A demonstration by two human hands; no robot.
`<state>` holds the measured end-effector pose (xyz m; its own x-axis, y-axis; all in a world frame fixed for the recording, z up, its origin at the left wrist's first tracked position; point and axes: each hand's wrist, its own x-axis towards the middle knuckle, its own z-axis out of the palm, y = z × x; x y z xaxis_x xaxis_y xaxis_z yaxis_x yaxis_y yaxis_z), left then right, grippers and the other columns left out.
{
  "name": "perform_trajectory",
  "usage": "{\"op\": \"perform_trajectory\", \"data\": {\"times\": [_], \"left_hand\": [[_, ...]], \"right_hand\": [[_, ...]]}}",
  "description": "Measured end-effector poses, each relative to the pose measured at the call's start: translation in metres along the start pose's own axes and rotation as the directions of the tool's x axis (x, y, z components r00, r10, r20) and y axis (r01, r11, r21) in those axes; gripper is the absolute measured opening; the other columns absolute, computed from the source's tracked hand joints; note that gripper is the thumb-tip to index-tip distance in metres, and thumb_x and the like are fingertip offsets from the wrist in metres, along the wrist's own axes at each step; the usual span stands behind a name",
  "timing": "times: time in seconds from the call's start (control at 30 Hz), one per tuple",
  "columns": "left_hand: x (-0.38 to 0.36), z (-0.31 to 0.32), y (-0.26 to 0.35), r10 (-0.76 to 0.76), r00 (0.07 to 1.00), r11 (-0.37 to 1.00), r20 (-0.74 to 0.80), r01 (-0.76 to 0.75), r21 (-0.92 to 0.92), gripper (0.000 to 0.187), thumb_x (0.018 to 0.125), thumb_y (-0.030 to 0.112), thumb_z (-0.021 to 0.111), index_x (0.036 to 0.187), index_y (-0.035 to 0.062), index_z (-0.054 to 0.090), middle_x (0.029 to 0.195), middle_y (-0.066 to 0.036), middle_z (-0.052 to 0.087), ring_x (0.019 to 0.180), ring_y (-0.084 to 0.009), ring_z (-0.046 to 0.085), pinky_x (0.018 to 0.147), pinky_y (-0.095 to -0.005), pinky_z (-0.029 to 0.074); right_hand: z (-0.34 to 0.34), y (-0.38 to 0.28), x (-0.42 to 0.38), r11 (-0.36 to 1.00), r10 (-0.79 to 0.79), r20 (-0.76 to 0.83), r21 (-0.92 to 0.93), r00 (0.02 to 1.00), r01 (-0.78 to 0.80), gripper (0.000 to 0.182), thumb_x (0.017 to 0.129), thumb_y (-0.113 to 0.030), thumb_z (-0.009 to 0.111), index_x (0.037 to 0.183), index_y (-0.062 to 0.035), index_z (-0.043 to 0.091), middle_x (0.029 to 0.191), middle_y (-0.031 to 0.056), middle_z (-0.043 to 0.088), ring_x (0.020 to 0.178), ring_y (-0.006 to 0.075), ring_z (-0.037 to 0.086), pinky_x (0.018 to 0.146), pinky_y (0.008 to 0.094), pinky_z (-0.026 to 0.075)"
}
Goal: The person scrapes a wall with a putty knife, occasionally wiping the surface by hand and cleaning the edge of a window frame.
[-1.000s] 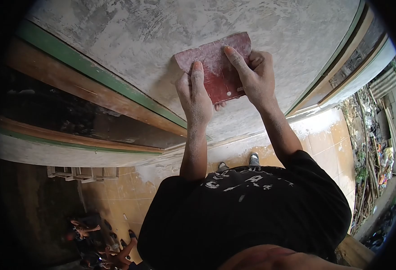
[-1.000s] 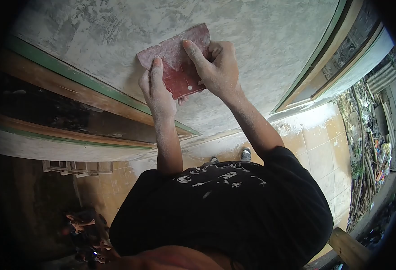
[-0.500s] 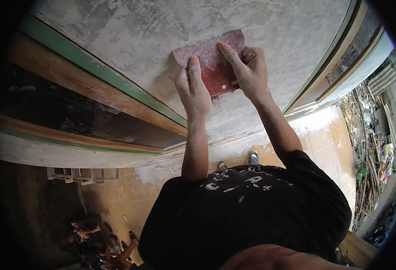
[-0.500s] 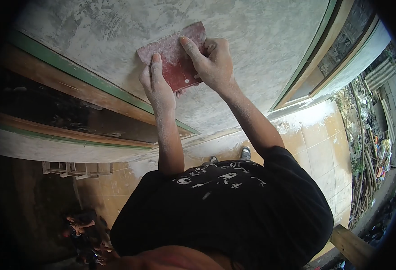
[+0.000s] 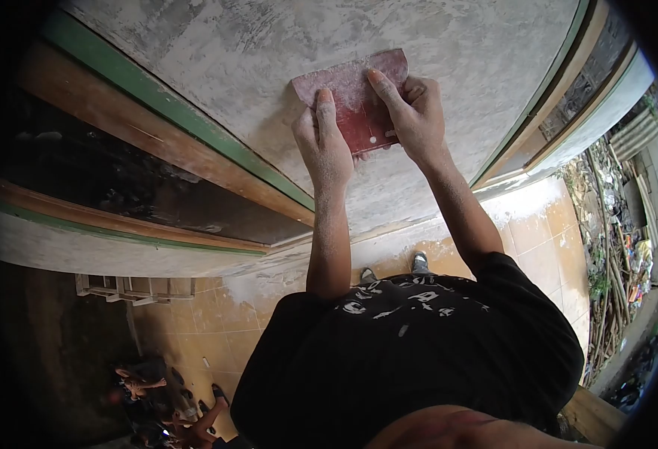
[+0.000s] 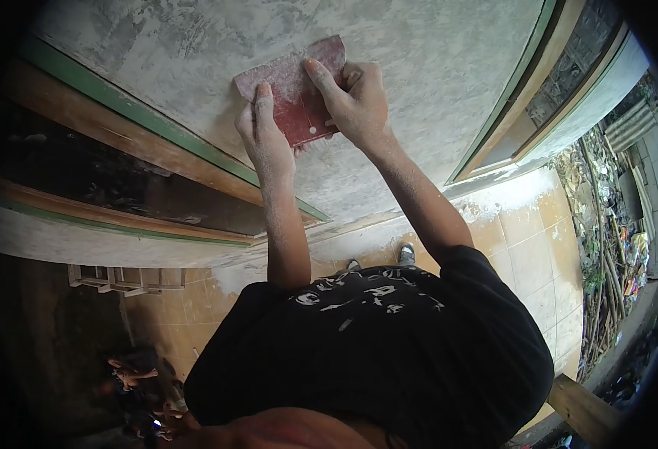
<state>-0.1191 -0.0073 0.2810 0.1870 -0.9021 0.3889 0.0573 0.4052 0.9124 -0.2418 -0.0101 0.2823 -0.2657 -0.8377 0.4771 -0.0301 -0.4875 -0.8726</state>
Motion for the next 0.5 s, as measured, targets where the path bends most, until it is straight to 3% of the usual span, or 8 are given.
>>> {"op": "perform_trajectory", "data": {"times": [0.17,0.27,0.37,0.43,0.5], "left_hand": [[0.009,0.004,0.001,0.041,0.999,0.998,-0.017,-0.042,-0.046,0.038,0.093,0.033,0.050,0.090,-0.0044,0.056,0.080,-0.007,0.056,0.065,-0.0108,0.054,0.055,-0.0248,0.046],[0.003,0.001,-0.003,-0.018,1.000,0.996,-0.004,0.017,-0.093,0.039,0.093,0.033,0.050,0.091,-0.0053,0.056,0.080,-0.007,0.056,0.067,-0.0108,0.054,0.054,-0.0246,0.045],[0.005,-0.003,-0.005,0.005,1.000,0.998,0.028,-0.006,0.058,0.040,0.093,0.033,0.050,0.092,-0.0063,0.057,0.082,-0.008,0.057,0.071,-0.0117,0.055,0.055,-0.0258,0.046],[0.012,0.003,0.001,0.111,0.994,0.994,0.003,-0.111,-0.005,0.041,0.093,0.033,0.049,0.093,-0.0070,0.057,0.084,-0.008,0.058,0.073,-0.0122,0.055,0.057,-0.0264,0.046],[0.010,0.005,0.008,0.078,0.997,0.994,0.005,-0.077,-0.079,0.041,0.094,0.033,0.049,0.094,-0.0073,0.057,0.084,-0.008,0.057,0.073,-0.0123,0.055,0.060,-0.0269,0.046]], "right_hand": [[0.002,-0.016,0.007,0.999,-0.051,0.032,0.003,0.998,0.051,0.045,0.087,-0.030,0.064,0.055,0.0009,0.057,0.045,0.0041,0.053,0.037,0.0068,0.051,0.031,0.0222,0.040],[-0.001,-0.006,0.001,1.000,-0.029,0.025,-0.005,0.999,0.029,0.046,0.088,-0.031,0.063,0.055,0.0002,0.056,0.045,0.0042,0.053,0.038,0.0076,0.052,0.031,0.0222,0.041],[-0.002,0.006,0.004,0.998,-0.044,0.029,-0.053,0.999,0.046,0.046,0.088,-0.032,0.062,0.056,0.0001,0.055,0.046,0.0052,0.053,0.038,0.0085,0.053,0.031,0.0223,0.042],[0.001,-0.010,0.012,1.000,-0.020,0.039,0.004,0.999,0.020,0.046,0.088,-0.032,0.062,0.055,0.0006,0.055,0.046,0.0060,0.053,0.038,0.0089,0.054,0.031,0.0223,0.042],[0.002,-0.019,0.009,1.000,-0.005,0.033,0.022,0.999,0.004,0.047,0.088,-0.032,0.062,0.055,0.0002,0.054,0.045,0.0062,0.052,0.038,0.0094,0.054,0.031,0.0224,0.042]]}}
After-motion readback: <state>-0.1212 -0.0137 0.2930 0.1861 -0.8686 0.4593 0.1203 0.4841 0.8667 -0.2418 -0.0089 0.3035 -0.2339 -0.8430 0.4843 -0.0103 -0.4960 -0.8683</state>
